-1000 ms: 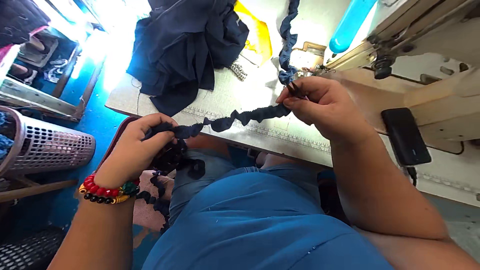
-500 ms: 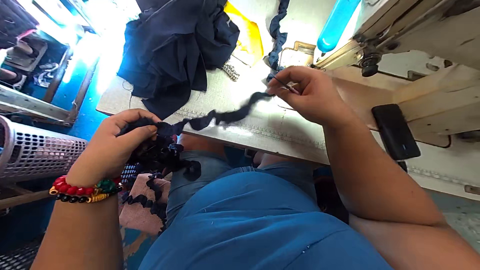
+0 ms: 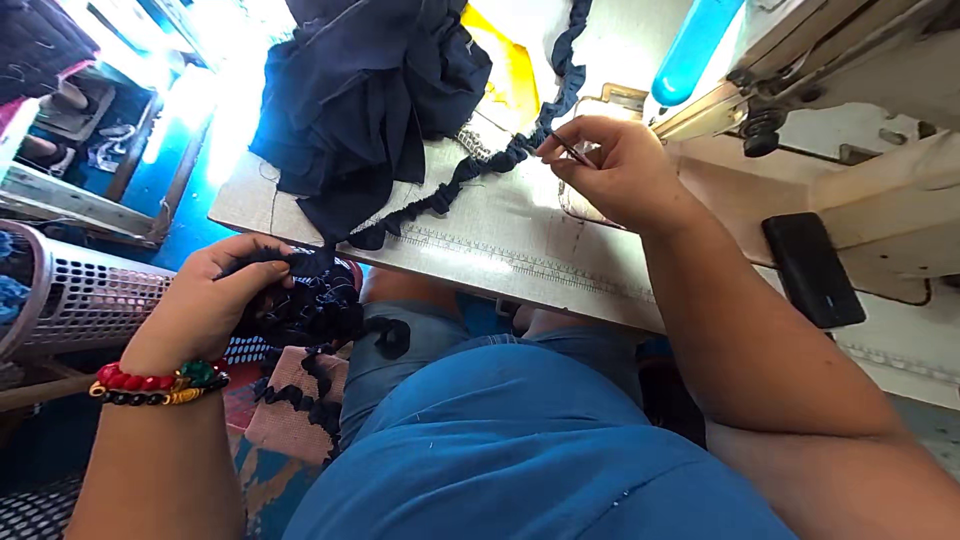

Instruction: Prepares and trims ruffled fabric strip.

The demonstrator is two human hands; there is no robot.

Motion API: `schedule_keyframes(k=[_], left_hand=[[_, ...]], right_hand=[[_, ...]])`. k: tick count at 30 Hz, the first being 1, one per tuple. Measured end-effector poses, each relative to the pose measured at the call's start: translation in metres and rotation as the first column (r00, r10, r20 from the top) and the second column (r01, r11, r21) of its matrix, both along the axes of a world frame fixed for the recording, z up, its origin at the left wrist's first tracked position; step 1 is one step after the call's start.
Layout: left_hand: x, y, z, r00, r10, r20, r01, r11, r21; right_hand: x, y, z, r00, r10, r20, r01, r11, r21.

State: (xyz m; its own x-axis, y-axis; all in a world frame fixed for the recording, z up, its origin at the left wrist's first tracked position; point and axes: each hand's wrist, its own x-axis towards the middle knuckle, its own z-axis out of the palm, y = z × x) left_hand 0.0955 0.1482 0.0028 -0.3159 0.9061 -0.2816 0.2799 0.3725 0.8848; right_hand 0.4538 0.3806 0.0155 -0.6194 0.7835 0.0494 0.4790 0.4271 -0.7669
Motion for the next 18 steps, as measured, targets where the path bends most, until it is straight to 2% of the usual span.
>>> schedule_keyframes(k=[6,10,16,18], left_hand=[[-0.002,0.0,-0.002,1.0,-0.008,-0.028,0.008,1.0,-0.018],[-0.002,0.001,-0.002,0.996,-0.004,-0.085,-0.001,0.998,-0.058],[0.0,0.005,-0.007,0.972,-0.052,-0.229,0.031,0.995,-0.095],[0.002,0.008,-0.006,0.957,-0.063,-0.283,0.04,0.995,-0.087]], right_hand=[[-0.023,0.005,-0.001,0.999,0.028,0.02,-0.029,0.995,0.095],[-0.034,0.014,-0.011,0.994,0.023,0.109,-0.041,0.986,0.163],[-0.058,0.006,-0.024,0.962,0.233,0.142,-0.261,0.94,0.221],[-0.065,0.003,-0.029,0.952,0.258,0.164,-0.292,0.926,0.24]])
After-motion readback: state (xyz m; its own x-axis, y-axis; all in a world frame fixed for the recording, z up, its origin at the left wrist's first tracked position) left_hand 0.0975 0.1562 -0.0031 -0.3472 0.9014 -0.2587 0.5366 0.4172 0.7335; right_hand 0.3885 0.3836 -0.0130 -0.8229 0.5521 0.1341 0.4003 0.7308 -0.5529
